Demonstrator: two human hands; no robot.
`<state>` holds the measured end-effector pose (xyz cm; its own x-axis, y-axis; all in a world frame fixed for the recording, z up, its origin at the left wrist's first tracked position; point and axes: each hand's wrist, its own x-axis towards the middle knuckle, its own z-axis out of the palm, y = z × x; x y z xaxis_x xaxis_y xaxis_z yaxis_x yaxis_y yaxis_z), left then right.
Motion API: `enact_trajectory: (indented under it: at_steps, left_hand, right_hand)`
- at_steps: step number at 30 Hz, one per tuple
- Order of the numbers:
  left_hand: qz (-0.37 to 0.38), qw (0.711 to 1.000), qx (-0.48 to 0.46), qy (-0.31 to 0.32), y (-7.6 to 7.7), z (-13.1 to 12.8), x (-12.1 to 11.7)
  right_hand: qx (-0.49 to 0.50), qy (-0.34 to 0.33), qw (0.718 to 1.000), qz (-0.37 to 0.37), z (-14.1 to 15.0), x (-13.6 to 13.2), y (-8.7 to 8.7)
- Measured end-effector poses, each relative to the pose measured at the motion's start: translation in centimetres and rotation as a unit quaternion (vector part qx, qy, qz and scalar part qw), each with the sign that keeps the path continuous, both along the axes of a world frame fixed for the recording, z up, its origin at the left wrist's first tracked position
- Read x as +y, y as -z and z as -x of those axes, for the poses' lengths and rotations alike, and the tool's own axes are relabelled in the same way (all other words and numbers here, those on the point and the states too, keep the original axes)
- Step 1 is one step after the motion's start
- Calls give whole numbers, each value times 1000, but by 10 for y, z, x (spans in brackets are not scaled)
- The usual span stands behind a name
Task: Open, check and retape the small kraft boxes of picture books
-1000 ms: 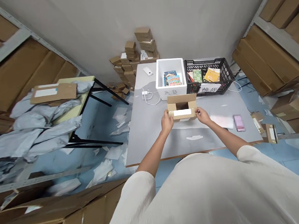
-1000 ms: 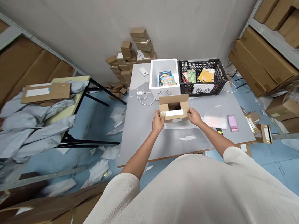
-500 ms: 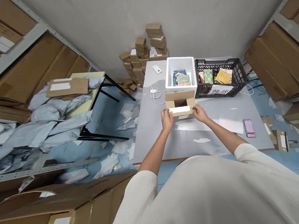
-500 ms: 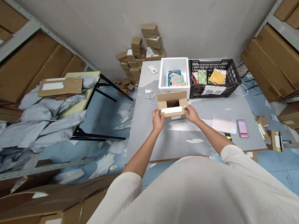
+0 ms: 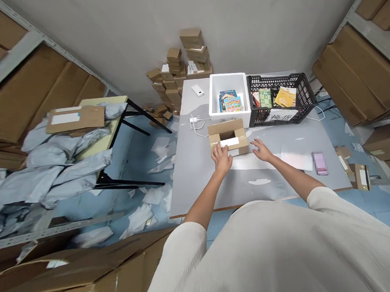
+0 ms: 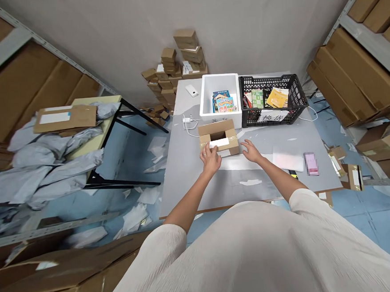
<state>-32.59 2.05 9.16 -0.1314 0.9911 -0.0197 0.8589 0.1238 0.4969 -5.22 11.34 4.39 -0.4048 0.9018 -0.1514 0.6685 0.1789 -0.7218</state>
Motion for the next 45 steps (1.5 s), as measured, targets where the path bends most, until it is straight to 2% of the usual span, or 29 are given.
enact_trajectory:
  at_steps: [4, 7, 10, 14, 20, 23, 27, 34, 40, 43, 45]
  left_hand:
    - [-14, 998, -4, 57, -8, -36, -2]
    - [-16, 994, -16, 109, -7, -67, -3]
    - [1, 988, -26, 153, -1, -101, -3]
    - [33, 982, -38, 180, 9, -144, -6]
    - [92, 971, -46, 217, 25, -202, -15]
    - [121, 966, -47, 222, 33, -226, -20]
    - [152, 963, -46, 216, 42, -252, -27]
    - [192, 959, -33, 206, 50, -268, -44]
    - [208, 954, -16, 216, 51, -266, -43]
    - [197, 956, -13, 217, 51, -264, -38]
    - [189, 959, -16, 212, 51, -262, -34]
  right_hand:
    - [-50, 41, 998, 28, -51, -16, 5]
    - [-93, 60, 993, 43, -97, -32, 7]
    - [-138, 76, 985, 64, -142, -49, 9]
    - [-209, 90, 970, 84, -191, -67, 14]
    - [-301, 60, 949, 77, -243, -84, 26]
    - [-324, 24, 943, 72, -255, -87, 32]
    - [-333, -6, 942, 40, -255, -85, 40]
    - [-363, -49, 931, -5, -247, -76, 41]
    - [-402, -98, 910, 0, -240, -66, 22]
    - [-410, -133, 902, -11, -242, -54, 3]
    - [-403, -119, 906, -41, -244, -44, -15]
